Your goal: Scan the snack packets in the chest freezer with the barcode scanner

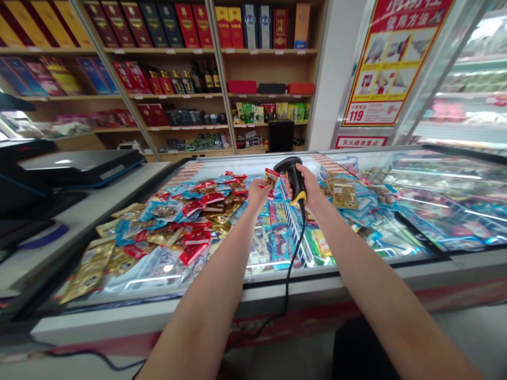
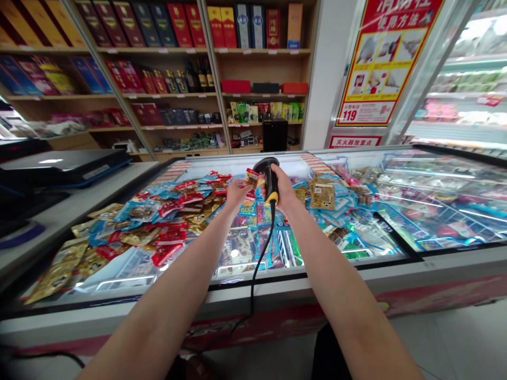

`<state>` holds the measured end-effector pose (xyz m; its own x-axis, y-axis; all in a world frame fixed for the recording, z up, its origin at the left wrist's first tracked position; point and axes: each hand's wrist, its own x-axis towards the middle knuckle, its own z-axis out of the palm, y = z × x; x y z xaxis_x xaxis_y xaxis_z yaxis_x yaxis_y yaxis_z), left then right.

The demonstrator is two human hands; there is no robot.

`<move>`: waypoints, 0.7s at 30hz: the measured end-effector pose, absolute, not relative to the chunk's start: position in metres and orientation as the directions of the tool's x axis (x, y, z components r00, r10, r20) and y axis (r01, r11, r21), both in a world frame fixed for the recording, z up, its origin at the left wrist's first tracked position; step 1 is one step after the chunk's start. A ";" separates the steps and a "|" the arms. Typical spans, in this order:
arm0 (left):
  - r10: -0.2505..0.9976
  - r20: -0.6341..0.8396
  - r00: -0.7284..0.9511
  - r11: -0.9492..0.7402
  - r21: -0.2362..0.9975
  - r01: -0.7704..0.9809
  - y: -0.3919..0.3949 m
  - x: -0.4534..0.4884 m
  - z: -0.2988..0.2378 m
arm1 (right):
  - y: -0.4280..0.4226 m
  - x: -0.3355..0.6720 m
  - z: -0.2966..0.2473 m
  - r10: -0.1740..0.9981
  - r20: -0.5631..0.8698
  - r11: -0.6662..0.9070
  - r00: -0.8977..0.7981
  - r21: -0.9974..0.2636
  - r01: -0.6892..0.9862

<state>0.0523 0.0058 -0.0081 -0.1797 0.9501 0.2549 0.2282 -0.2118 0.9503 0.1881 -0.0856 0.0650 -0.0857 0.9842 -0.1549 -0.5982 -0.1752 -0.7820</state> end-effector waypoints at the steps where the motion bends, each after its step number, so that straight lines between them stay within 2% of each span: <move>1: 0.950 0.256 -0.178 -0.216 0.952 0.217 0.006 0.052 -0.009 | -0.085 0.188 0.065 0.984 -0.152 -0.174 -0.088 -0.781 -0.600; 8: 0.954 0.259 -0.152 -0.234 0.958 0.164 0.017 0.053 -0.019 | -0.088 0.187 0.068 0.983 -0.160 -0.180 -0.086 -0.778 -0.602; 21: 0.959 0.255 -0.127 -0.225 0.950 0.215 0.016 0.052 -0.020 | -0.091 0.186 0.070 0.982 -0.169 -0.187 -0.087 -0.784 -0.591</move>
<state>0.0519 0.0162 -0.0196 -0.1269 0.9585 0.2552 0.2150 -0.2246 0.9504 0.1862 -0.0909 0.0704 -0.0871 0.9818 -0.1690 -0.5911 -0.1875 -0.7845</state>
